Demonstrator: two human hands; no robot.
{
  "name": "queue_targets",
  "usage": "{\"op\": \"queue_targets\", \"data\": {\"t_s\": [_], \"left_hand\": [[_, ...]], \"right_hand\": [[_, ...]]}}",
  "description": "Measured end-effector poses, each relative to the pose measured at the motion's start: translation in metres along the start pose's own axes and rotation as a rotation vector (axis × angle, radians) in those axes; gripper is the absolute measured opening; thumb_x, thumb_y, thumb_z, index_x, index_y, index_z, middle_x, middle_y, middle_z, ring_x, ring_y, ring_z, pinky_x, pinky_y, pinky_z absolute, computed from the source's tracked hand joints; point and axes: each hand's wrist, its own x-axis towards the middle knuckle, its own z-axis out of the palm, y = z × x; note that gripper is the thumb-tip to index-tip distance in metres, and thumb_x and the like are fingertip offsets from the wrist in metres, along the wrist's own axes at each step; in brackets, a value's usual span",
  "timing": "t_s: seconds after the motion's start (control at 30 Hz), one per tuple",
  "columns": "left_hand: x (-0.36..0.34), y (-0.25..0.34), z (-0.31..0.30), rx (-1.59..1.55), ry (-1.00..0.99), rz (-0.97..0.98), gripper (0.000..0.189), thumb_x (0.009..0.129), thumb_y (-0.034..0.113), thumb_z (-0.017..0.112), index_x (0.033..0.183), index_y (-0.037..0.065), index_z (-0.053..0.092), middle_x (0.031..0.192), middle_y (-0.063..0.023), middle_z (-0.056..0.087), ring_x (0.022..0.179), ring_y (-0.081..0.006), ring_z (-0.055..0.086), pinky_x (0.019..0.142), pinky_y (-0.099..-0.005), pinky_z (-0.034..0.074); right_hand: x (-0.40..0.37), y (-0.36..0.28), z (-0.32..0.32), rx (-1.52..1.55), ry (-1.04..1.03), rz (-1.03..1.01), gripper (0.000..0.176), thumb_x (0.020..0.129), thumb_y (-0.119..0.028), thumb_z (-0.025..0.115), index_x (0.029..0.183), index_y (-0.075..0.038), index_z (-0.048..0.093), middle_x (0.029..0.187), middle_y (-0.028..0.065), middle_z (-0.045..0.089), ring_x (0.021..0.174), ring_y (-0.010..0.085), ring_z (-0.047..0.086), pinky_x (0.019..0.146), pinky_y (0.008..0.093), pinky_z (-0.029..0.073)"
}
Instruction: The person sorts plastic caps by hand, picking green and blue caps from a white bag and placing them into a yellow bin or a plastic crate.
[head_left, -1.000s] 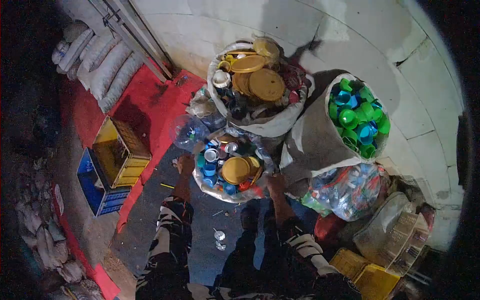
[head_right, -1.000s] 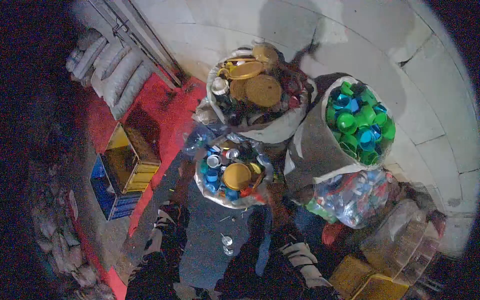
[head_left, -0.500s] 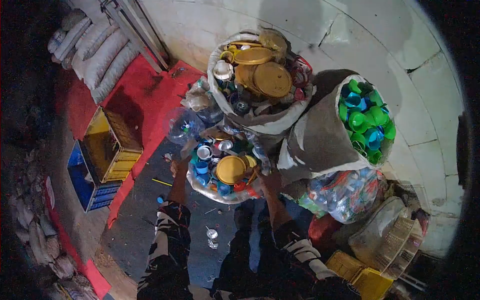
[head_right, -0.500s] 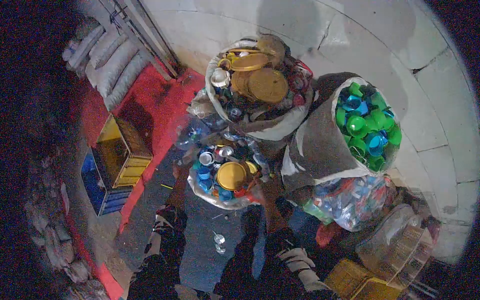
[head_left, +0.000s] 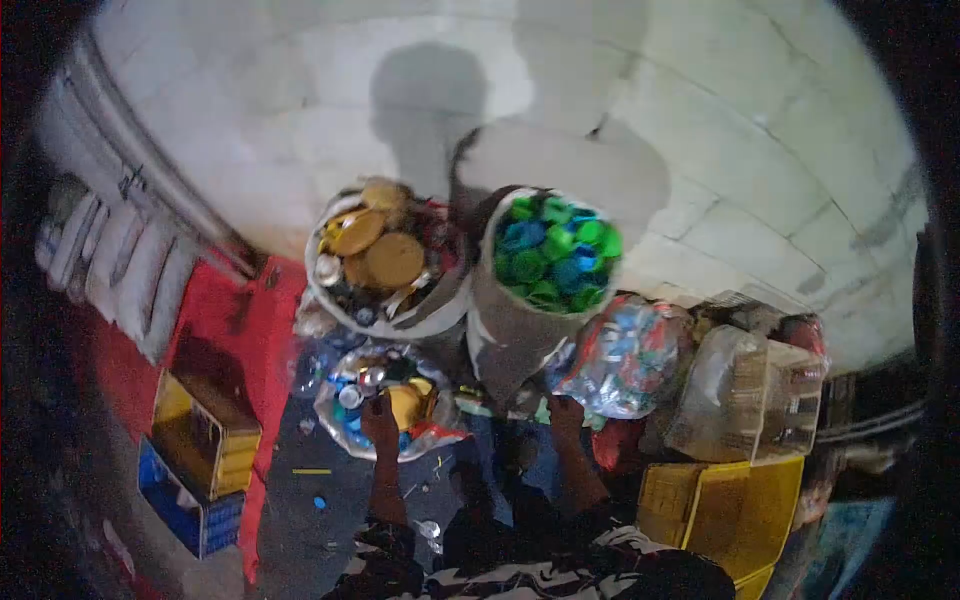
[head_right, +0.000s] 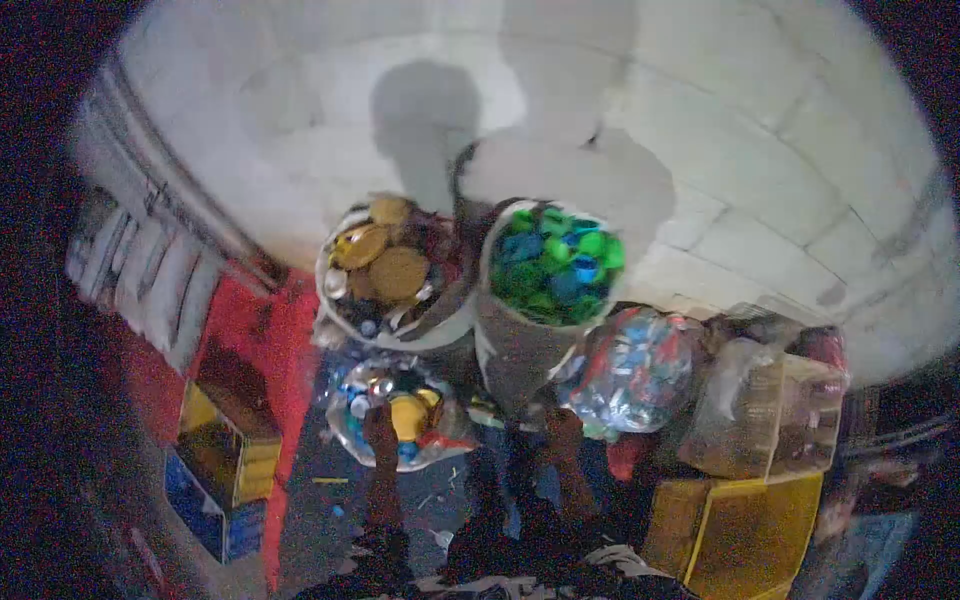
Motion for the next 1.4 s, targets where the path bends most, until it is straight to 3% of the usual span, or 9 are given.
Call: {"op": "queue_targets", "data": {"t_s": [0.2,0.5,0.7,0.83,1.0,1.1,1.13,1.27,1.4], "left_hand": [[0.048,0.148,0.081,0.081,-0.275,0.211,0.047,0.090,0.046,0.063,0.086,-0.001,0.063,0.075,-0.0191,0.065,0.071,-0.0374,0.061,0.071,-0.0467,0.046],[0.125,0.301,0.163,0.173,-0.462,0.300,0.056,0.090,0.054,0.056,0.092,-0.001,0.066,0.092,-0.0260,0.067,0.098,-0.0461,0.062,0.085,-0.0530,0.047],[0.213,0.222,0.296,0.530,-0.252,0.935,0.066,0.089,0.051,0.057,0.117,-0.009,0.057,0.105,-0.0315,0.063,0.103,-0.0458,0.061,0.088,-0.0525,0.048],[0.208,0.228,0.313,0.614,-0.559,0.612,0.063,0.090,0.046,0.057,0.120,-0.009,0.054,0.109,-0.0312,0.061,0.104,-0.0449,0.060,0.089,-0.0512,0.048],[0.217,0.231,0.310,0.561,-0.670,0.529,0.057,0.090,0.041,0.055,0.121,-0.007,0.054,0.109,-0.0292,0.061,0.105,-0.0435,0.059,0.090,-0.0501,0.047],[0.222,0.239,0.306,0.511,-0.741,0.478,0.054,0.091,0.038,0.055,0.122,-0.006,0.054,0.109,-0.0279,0.061,0.105,-0.0426,0.058,0.091,-0.0495,0.046],[0.225,0.234,0.305,0.498,-0.760,0.465,0.053,0.091,0.037,0.054,0.122,-0.006,0.054,0.110,-0.0275,0.061,0.106,-0.0423,0.058,0.091,-0.0493,0.046],[0.226,0.240,0.293,0.459,-0.814,0.423,0.049,0.091,0.032,0.053,0.123,-0.005,0.054,0.110,-0.0259,0.060,0.106,-0.0412,0.057,0.093,-0.0485,0.045],[0.218,0.241,0.281,0.433,-0.815,0.411,0.045,0.092,0.028,0.053,0.124,-0.003,0.054,0.110,-0.0242,0.060,0.107,-0.0400,0.056,0.094,-0.0476,0.044]], "right_hand": [[0.066,0.035,-0.080,0.074,0.078,-0.092,0.042,0.088,-0.039,0.065,0.084,0.002,0.072,0.072,0.0094,0.070,0.063,0.0157,0.063,0.061,0.0330,0.049],[0.184,-0.121,-0.136,0.077,0.280,-0.242,0.042,0.086,-0.041,0.067,0.091,0.001,0.068,0.076,0.0156,0.069,0.073,0.0306,0.067,0.071,0.0416,0.051],[0.212,-0.159,-0.115,-0.475,0.329,-0.443,0.050,0.081,-0.032,0.068,0.117,0.002,0.055,0.100,0.0225,0.062,0.097,0.0369,0.060,0.081,0.0474,0.050],[0.216,-0.151,-0.095,-0.404,0.288,-0.293,0.045,0.082,-0.027,0.065,0.115,0.002,0.054,0.104,0.0248,0.057,0.102,0.0429,0.055,0.086,0.0497,0.047],[0.236,-0.084,-0.065,-0.147,0.199,-0.008,0.025,0.086,-0.028,0.058,0.085,-0.004,0.061,0.072,0.0164,0.060,0.068,0.0427,0.060,0.064,0.0512,0.050],[0.263,-0.016,-0.037,-0.650,0.216,-0.183,0.025,0.087,-0.028,0.056,0.080,-0.004,0.062,0.075,0.0194,0.063,0.067,0.0403,0.062,0.059,0.0502,0.049],[0.222,-0.104,-0.090,-0.329,0.221,-0.158,0.023,0.087,-0.025,0.056,0.083,-0.003,0.063,0.076,0.0207,0.064,0.069,0.0397,0.064,0.060,0.0494,0.050],[0.225,-0.101,-0.090,-0.278,0.261,-0.300,0.009,0.080,-0.011,0.059,0.083,-0.005,0.065,0.072,0.0185,0.060,0.069,0.0398,0.061,0.077,0.0519,0.047],[0.225,-0.107,-0.105,-0.321,0.240,-0.405,0.017,0.086,-0.017,0.054,0.088,-0.003,0.064,0.073,0.0227,0.062,0.073,0.0432,0.063,0.062,0.0513,0.049]]}}
